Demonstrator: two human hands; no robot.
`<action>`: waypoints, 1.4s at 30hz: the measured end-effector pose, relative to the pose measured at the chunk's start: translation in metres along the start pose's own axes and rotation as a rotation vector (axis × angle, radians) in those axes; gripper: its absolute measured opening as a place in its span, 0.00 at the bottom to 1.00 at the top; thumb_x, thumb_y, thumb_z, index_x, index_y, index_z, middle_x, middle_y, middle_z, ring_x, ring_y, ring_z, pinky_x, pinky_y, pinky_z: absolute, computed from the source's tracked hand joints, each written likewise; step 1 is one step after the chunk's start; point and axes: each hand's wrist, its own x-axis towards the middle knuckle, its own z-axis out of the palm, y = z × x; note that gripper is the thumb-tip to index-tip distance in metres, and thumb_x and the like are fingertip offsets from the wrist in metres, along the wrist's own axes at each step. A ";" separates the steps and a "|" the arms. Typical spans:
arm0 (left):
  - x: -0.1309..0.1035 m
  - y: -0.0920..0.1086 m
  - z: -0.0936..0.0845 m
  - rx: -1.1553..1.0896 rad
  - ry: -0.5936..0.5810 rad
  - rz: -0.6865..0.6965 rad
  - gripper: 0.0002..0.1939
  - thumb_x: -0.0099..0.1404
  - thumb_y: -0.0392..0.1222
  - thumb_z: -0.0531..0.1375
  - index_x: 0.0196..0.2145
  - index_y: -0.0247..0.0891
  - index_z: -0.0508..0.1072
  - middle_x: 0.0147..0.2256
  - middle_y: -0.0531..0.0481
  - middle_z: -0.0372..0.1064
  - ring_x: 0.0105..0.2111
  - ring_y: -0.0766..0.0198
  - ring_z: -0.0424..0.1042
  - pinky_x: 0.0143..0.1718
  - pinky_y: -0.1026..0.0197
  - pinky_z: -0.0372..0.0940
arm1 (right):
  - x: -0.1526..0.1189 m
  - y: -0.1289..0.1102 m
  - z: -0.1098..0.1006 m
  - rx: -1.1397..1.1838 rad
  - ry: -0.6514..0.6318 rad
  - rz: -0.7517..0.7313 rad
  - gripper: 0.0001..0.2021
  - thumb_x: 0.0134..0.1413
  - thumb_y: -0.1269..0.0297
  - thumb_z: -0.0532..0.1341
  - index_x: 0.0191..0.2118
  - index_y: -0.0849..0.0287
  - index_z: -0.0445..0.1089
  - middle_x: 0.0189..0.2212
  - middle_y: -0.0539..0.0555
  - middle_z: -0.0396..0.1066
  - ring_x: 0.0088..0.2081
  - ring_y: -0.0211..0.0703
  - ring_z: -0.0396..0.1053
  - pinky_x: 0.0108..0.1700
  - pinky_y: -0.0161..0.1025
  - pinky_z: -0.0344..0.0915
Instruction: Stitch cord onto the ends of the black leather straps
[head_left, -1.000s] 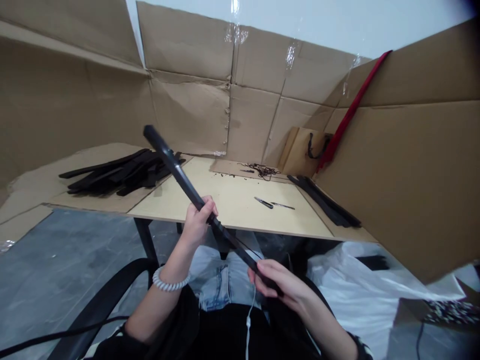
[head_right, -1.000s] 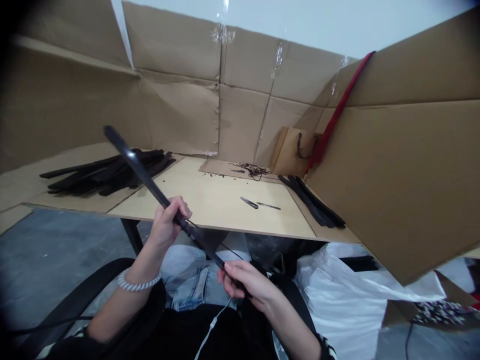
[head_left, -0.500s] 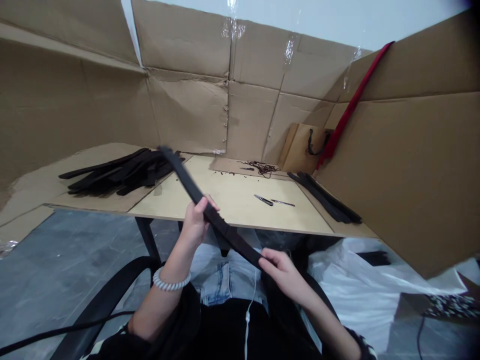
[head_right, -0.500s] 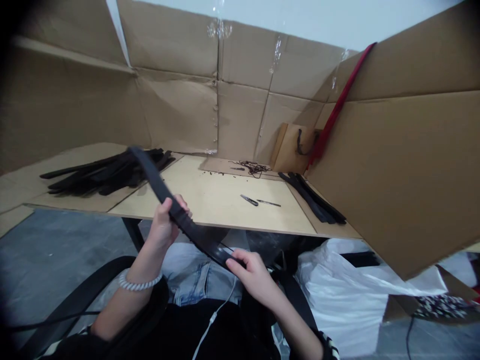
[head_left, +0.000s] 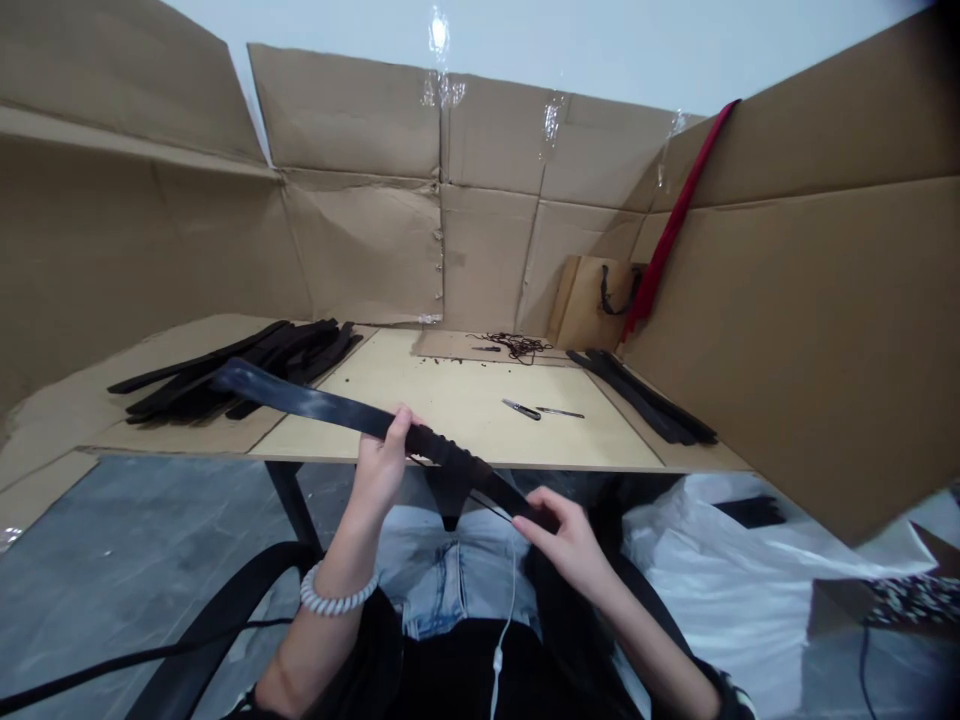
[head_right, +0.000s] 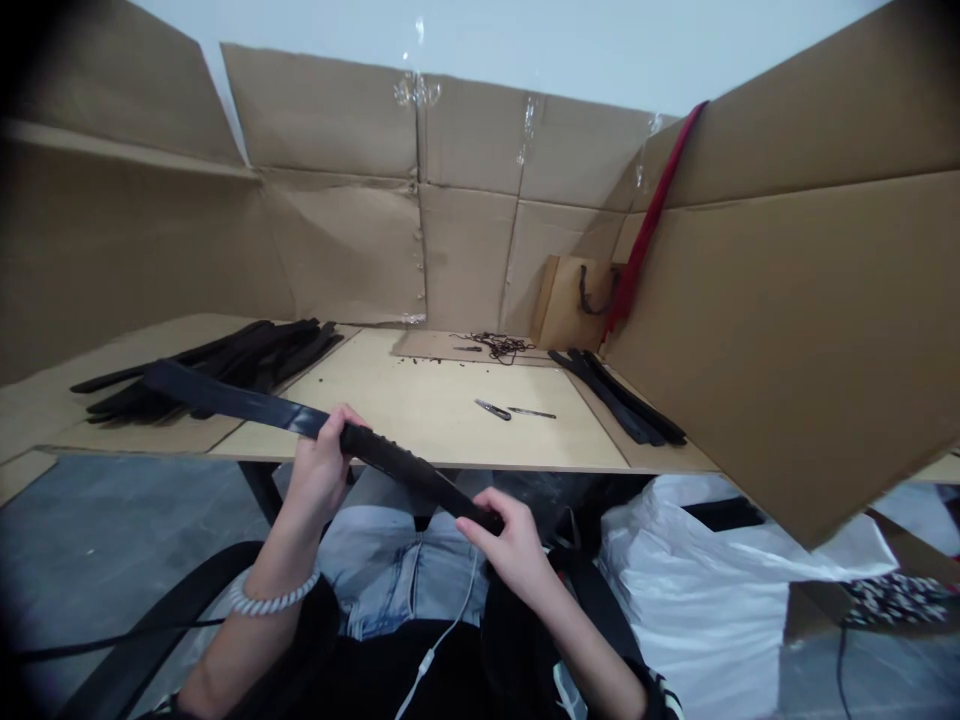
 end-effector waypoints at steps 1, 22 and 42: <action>0.000 0.001 0.001 -0.016 0.029 -0.030 0.24 0.55 0.60 0.66 0.22 0.36 0.66 0.22 0.55 0.58 0.23 0.70 0.59 0.23 0.69 0.56 | 0.000 0.000 -0.002 -0.094 0.125 -0.097 0.19 0.50 0.47 0.66 0.29 0.60 0.68 0.27 0.52 0.64 0.32 0.40 0.62 0.37 0.37 0.59; 0.001 0.012 0.007 -0.096 0.046 -0.044 0.30 0.50 0.69 0.65 0.23 0.37 0.64 0.20 0.56 0.58 0.20 0.70 0.59 0.21 0.67 0.59 | -0.005 0.005 -0.007 0.264 -0.314 0.280 0.27 0.60 0.39 0.53 0.28 0.61 0.67 0.14 0.45 0.58 0.14 0.31 0.49 0.19 0.32 0.46; -0.025 0.055 -0.015 0.023 -0.462 0.087 0.14 0.50 0.47 0.72 0.33 0.38 0.82 0.30 0.45 0.75 0.28 0.62 0.71 0.28 0.65 0.68 | -0.039 -0.036 -0.007 0.191 -0.592 0.132 0.23 0.64 0.44 0.53 0.44 0.62 0.71 0.20 0.46 0.61 0.18 0.29 0.54 0.21 0.29 0.52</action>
